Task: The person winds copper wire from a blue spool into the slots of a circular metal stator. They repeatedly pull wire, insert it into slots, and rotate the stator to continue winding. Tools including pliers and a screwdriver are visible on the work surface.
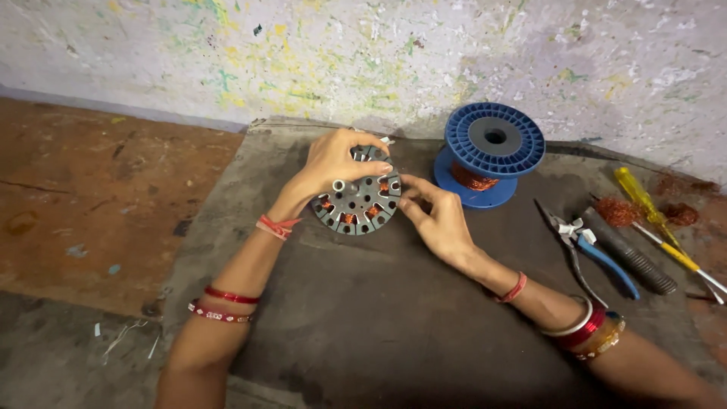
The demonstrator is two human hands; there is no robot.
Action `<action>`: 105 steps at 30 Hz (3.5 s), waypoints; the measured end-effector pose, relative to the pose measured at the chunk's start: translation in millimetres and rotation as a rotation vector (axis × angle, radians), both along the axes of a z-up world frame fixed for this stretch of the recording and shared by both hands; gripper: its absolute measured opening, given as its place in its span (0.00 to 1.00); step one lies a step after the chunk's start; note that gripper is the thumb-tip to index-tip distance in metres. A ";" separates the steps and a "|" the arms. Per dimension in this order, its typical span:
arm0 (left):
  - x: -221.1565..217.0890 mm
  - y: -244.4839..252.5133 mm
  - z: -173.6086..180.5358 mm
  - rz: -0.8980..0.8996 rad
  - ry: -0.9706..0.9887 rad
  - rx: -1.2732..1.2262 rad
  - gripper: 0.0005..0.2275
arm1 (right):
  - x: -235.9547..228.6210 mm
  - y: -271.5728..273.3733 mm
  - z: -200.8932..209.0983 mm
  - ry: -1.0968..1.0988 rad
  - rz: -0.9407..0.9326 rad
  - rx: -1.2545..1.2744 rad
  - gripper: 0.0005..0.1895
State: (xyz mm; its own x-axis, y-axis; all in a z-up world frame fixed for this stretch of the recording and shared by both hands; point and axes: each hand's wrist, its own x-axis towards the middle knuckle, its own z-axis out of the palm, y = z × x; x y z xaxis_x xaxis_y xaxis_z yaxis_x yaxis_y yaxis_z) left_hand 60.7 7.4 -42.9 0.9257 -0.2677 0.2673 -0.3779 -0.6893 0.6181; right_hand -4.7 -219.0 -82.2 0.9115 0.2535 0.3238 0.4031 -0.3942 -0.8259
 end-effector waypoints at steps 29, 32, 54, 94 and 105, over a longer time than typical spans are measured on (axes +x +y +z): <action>-0.1 1.7 -8.5 -0.016 -0.098 -0.131 0.14 | 9.6 -16.7 -12.8 -0.153 -0.078 0.075 0.10; -0.7 0.2 -6.1 0.001 -0.108 -0.107 0.15 | 12.9 -19.1 -14.0 -0.127 -0.082 0.148 0.10; 2.2 -1.9 -3.3 -0.017 -0.076 -0.088 0.18 | 32.7 -19.8 -26.1 0.046 -0.087 0.390 0.11; 0.7 6.3 -3.1 0.038 0.062 -0.160 0.17 | 19.4 -25.9 -12.0 -0.119 -0.054 -0.083 0.09; 0.4 5.5 -4.2 0.039 0.110 -0.195 0.16 | 14.4 -30.5 -16.4 -0.285 0.196 -0.078 0.08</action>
